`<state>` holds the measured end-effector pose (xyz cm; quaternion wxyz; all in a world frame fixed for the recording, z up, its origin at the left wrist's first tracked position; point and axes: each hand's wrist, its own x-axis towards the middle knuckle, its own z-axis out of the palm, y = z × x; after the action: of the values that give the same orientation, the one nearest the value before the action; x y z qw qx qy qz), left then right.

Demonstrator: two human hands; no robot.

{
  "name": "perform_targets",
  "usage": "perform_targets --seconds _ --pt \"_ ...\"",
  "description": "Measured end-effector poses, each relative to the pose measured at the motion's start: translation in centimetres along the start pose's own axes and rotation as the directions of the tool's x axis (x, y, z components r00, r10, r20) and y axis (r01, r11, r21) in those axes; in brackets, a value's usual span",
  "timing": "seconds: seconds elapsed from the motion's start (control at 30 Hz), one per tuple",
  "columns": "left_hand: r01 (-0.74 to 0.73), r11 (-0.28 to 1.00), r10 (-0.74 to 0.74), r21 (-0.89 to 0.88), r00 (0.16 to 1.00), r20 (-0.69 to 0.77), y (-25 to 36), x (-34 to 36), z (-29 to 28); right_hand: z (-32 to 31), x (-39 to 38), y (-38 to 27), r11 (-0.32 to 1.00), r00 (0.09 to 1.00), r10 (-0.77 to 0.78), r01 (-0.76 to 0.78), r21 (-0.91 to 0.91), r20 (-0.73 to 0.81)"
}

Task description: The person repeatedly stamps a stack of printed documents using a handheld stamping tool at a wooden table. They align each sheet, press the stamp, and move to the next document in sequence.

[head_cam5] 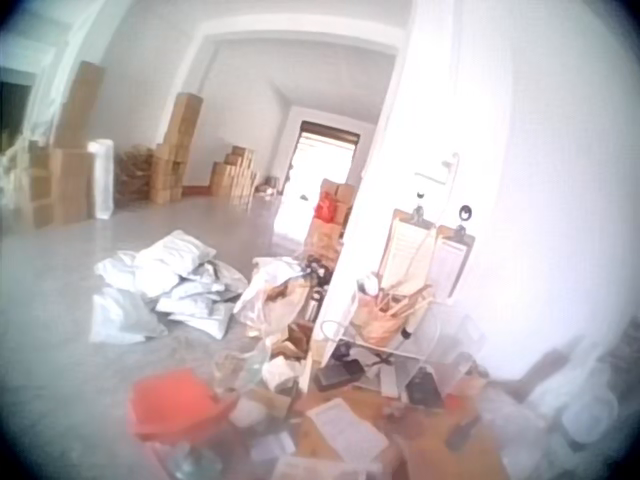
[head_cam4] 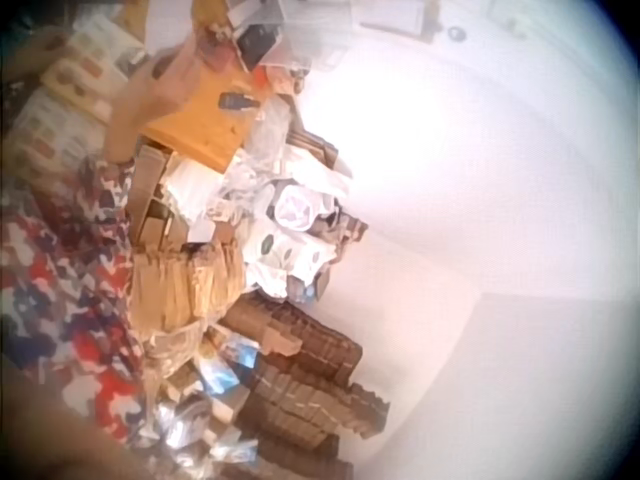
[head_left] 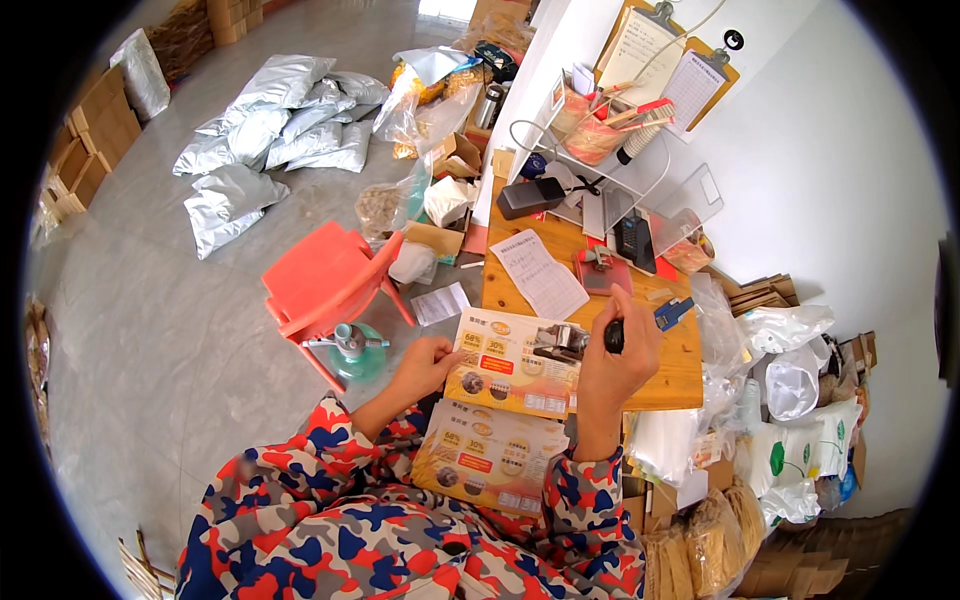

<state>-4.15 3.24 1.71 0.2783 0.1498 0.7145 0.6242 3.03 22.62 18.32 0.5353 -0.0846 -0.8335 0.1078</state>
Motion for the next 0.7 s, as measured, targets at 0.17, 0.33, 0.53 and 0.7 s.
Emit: perform_targets --seconds 0.17,0.33,0.53,0.7 --pt "0.054 0.997 -0.060 0.056 0.991 0.120 -0.9 -3.2 -1.0 -0.5 -1.2 1.4 0.998 0.997 0.053 -0.052 -0.018 0.061" --pt "0.102 0.995 -0.100 -0.002 0.987 0.123 -3.2 -8.4 0.0 1.6 -2.5 2.9 1.000 0.994 0.014 -0.014 0.000 0.106" --pt "0.049 0.943 -0.086 0.330 0.992 0.097 -4.2 -11.9 0.4 5.4 -3.8 2.9 0.998 0.982 -0.031 0.020 0.061 0.189" --pt "0.063 0.924 -0.121 0.377 0.984 0.132 -3.4 -11.7 -0.7 7.0 -5.2 2.7 0.998 0.972 0.013 -0.027 0.060 0.233"
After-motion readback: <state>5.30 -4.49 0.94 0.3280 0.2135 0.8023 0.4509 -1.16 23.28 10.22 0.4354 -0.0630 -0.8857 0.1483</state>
